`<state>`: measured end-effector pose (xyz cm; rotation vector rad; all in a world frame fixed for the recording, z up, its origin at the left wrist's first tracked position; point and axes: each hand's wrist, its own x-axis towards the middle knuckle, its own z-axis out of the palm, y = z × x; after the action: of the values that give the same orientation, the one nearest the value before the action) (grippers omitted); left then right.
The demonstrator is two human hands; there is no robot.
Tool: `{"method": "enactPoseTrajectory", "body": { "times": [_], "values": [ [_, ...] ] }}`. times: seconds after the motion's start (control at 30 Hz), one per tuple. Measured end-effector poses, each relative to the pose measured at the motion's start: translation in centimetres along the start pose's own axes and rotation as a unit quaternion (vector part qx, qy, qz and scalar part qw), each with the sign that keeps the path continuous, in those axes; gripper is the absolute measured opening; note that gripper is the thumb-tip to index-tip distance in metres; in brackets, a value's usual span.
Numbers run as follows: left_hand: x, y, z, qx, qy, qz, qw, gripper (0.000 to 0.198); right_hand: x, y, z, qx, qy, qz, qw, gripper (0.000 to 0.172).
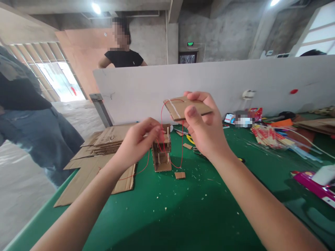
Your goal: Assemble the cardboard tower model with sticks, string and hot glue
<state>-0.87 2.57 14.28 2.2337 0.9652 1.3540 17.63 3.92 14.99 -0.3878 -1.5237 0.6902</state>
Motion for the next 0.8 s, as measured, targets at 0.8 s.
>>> {"method": "enactPoseTrajectory", "body": {
  "times": [0.8],
  "values": [
    [-0.4,-0.2,-2.0,-0.018,0.084,-0.087,0.992,0.023,-1.5,0.9,1.9,0.013,-0.05,0.037,0.998,0.06]
  ]
}}
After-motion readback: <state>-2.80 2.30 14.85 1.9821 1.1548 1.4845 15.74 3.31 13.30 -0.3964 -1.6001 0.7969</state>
